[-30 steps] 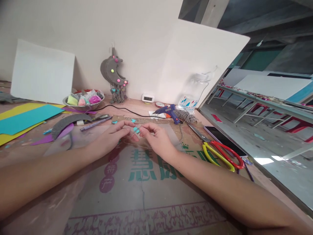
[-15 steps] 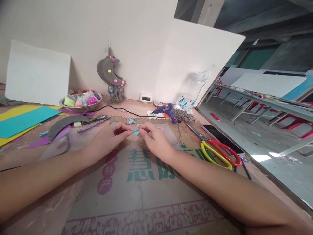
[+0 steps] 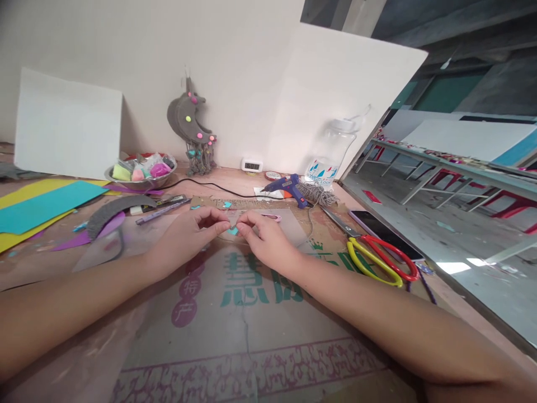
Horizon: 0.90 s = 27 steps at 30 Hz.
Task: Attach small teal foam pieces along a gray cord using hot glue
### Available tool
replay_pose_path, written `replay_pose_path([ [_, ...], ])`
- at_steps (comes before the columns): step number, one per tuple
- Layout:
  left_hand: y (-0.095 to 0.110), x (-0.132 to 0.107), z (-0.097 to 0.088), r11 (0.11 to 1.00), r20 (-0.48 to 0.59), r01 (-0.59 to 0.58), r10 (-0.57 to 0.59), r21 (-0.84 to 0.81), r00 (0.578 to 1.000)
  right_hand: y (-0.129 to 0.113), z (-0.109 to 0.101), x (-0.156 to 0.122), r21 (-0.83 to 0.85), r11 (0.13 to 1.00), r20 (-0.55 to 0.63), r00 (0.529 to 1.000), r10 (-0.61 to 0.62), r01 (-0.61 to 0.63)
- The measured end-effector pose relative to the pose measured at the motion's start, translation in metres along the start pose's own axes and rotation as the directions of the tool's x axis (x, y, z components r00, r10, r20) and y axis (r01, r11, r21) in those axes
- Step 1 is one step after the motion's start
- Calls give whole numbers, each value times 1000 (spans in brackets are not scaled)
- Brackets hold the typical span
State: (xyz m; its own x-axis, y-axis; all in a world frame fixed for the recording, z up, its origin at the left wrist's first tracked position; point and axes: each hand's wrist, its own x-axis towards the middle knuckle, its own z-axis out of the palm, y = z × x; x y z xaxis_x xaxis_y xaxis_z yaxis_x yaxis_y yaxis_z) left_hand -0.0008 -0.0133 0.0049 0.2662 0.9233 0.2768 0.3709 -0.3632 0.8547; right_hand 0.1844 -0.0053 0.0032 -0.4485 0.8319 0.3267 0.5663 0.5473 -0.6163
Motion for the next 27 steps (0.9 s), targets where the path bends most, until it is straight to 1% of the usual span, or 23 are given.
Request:
replay_pose_path([
  [3, 0, 0, 0, 999, 12, 8, -8, 31, 1000, 0, 0, 0, 7, 1000, -7, 1000, 0, 1],
  [7, 2, 1, 0, 995, 66, -51, 45, 87, 997, -1, 0, 0, 10, 1000, -20, 1000, 11, -11],
  [12, 2, 0, 3, 995, 89, -53, 45, 89, 995, -2, 0, 0, 22, 999, -41, 999, 29, -28],
  [15, 3, 0, 3, 993, 97, -74, 65, 90, 993, -3, 0, 0, 25, 999, -36, 999, 26, -26],
  [18, 4, 1, 2, 994, 115, -68, 58, 84, 992, -3, -1, 0, 21, 999, -31, 999, 30, -30],
  [20, 4, 1, 2, 995, 110, -51, 41, 83, 993, -2, -1, 0, 32, 999, -25, 999, 26, -25],
  [23, 3, 1, 1, 997, 82, -23, 17, 70, 997, -1, -1, -1, 107, 994, -27, 999, 23, -20],
  [25, 1, 0, 2, 997, 66, -13, 8, 71, 998, -1, 1, -1, 148, 988, -46, 997, 57, -50],
  [27, -1, 1, 2, 997, 62, -28, 23, 77, 998, -2, 2, 0, 148, 986, -53, 995, 90, -81],
])
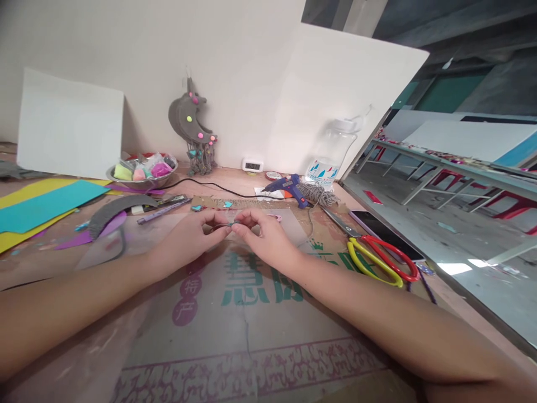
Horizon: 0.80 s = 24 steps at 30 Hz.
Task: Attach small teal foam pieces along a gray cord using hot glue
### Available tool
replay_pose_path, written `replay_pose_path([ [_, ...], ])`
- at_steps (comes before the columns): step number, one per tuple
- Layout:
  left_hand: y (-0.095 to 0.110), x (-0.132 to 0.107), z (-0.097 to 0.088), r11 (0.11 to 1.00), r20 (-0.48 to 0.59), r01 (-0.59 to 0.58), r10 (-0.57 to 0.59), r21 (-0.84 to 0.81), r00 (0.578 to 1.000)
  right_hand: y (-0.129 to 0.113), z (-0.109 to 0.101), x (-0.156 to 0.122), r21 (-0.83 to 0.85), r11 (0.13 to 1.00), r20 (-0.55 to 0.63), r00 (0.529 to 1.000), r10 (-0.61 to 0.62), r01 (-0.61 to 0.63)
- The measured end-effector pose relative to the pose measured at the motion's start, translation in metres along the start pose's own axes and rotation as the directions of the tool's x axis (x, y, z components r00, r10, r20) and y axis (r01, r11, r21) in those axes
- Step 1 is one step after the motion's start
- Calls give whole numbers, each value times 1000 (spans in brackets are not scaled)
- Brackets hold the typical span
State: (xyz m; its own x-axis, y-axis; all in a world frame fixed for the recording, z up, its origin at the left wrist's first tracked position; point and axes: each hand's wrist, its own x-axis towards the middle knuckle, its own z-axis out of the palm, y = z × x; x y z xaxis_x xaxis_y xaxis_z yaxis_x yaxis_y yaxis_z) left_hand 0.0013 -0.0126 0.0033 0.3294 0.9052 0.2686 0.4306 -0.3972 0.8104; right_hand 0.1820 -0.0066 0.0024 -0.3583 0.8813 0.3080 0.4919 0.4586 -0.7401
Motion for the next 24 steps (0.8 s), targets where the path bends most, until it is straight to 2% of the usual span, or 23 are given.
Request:
replay_pose_path([
  [5, 0, 1, 1, 999, 6, -39, 40, -23, 999, -2, 2, 0, -22, 1000, 8, 1000, -9, 9],
  [13, 2, -2, -1, 998, 24, 42, -41, -45, 999, 1, 1, 1, 35, 999, 50, 998, 30, -32],
  [24, 1, -1, -2, 999, -44, 20, -19, 33, 999, 0, 0, 1, -1, 1000, 10, 1000, 13, -13],
])
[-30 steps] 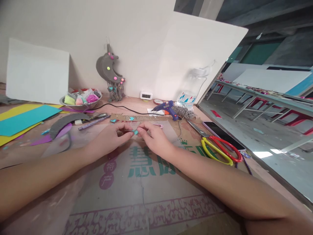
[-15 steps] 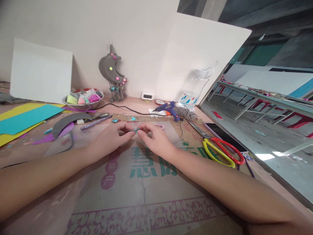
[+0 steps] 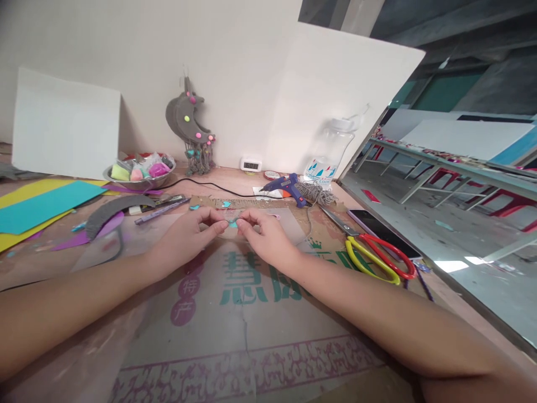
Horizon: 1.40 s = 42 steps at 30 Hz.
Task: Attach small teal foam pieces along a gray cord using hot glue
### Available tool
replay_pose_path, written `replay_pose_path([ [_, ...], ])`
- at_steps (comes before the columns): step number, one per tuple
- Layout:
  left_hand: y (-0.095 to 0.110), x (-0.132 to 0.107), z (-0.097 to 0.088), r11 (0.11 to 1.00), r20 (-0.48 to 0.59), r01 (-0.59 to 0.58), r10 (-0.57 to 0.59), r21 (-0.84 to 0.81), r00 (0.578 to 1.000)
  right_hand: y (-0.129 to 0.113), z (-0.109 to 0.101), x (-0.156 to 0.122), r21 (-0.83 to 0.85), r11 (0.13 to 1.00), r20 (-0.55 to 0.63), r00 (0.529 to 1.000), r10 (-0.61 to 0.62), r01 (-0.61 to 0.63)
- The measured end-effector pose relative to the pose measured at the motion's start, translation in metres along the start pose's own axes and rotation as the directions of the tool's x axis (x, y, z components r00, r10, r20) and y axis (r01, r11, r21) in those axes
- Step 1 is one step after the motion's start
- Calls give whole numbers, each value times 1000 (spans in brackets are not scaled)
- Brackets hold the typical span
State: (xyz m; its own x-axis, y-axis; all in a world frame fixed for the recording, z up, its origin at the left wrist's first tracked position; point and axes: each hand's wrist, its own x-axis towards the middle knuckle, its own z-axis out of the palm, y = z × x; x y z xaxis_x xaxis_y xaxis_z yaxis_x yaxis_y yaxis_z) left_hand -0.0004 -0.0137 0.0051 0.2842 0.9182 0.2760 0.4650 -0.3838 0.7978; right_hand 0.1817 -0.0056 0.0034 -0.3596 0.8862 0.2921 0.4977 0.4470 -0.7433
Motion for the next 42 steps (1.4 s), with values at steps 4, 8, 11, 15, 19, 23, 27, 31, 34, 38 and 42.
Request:
replay_pose_path([
  [4, 1, -1, 0, 999, 35, 24, -23, -23, 999, 3, 1, -1, 31, 999, 24, 1000, 10, -11],
  [8, 2, -1, 0, 999, 35, 28, -28, -14, 999, 4, 1, -1, 51, 999, 38, 999, 13, -15],
  [11, 3, -2, 0, 1000, 22, 30, -30, -11, 999, 0, 1, -1, -15, 1000, 13, 1000, 17, -17],
  [15, 4, -2, 2, 1000, 31, -8, 8, -16, 999, -4, 1, -1, -37, 999, 21, 1000, 7, -7],
  [19, 2, -1, 3, 999, 42, -14, 16, -38, 999, -2, 1, -1, -19, 1000, 44, 999, -15, 16],
  [23, 0, -2, 2, 997, 43, -15, 18, -72, 999, 1, 0, -1, -27, 999, 68, 997, -27, 29],
  [27, 2, -3, 0, 998, 36, -31, 33, -54, 999, 1, -1, 0, -53, 998, 68, 997, -37, 41],
  [31, 4, -3, -1, 996, 27, -79, 80, -31, 996, -1, -1, 0, -66, 997, 74, 996, -45, 50],
  [34, 4, -3, -1, 996, 13, -81, 82, -29, 997, -2, 0, 0, -63, 997, 85, 995, -41, 47],
  [38, 3, -2, 0, 999, -3, -40, 40, -12, 999, -3, 0, -1, -46, 999, 85, 996, -16, 20],
  [42, 3, -2, 0, 999, 22, -32, 32, 11, 999, -3, -1, -1, -29, 1000, 77, 997, -1, 4],
])
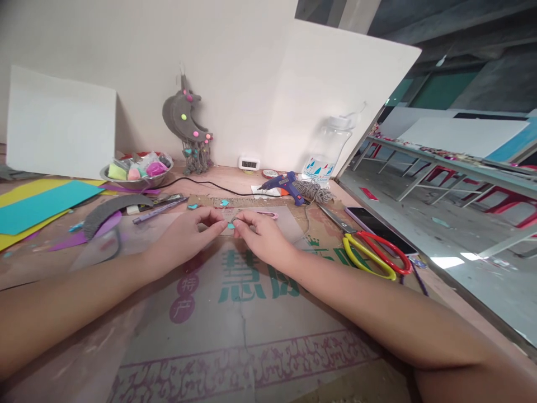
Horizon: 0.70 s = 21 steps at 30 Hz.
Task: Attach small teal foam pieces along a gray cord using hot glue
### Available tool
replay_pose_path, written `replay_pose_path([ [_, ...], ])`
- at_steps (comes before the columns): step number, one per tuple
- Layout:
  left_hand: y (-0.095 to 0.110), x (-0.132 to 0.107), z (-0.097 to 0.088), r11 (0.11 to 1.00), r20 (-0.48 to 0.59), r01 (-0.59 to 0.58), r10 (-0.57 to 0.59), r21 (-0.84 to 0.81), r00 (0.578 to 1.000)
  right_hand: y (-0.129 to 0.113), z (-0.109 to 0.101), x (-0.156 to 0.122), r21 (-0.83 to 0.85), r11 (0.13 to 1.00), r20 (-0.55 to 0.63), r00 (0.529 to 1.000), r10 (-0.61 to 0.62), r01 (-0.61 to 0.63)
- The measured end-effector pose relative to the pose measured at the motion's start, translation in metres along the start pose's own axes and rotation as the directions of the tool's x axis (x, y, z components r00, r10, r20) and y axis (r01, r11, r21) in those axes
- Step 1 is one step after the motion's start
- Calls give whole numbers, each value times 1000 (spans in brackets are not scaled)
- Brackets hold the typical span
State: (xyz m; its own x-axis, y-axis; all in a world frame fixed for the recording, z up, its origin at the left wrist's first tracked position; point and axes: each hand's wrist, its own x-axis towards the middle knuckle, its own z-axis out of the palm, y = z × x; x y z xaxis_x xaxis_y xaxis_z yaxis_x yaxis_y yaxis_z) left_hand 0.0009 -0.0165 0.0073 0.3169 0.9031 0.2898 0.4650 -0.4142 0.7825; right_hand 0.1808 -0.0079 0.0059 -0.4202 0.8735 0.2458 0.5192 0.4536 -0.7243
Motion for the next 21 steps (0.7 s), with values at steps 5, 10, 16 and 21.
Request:
replay_pose_path([
  [5, 1, 0, -1, 1000, 24, -4, 4, 8, 1000, 2, 0, 0, 4, 1000, -3, 1000, -9, 9],
  [10, 0, 0, 1, 1000, 16, -5, 5, 1, 1000, 3, -1, 1, -24, 999, -8, 1000, -26, 26],
  [16, 1, 0, 0, 996, 33, -59, 61, -65, 998, 6, 1, 1, -41, 998, -12, 999, -51, 51],
  [21, -2, 1, 2, 997, 1, -70, 70, -38, 998, 5, 1, 1, -63, 997, -14, 999, -49, 48],
])
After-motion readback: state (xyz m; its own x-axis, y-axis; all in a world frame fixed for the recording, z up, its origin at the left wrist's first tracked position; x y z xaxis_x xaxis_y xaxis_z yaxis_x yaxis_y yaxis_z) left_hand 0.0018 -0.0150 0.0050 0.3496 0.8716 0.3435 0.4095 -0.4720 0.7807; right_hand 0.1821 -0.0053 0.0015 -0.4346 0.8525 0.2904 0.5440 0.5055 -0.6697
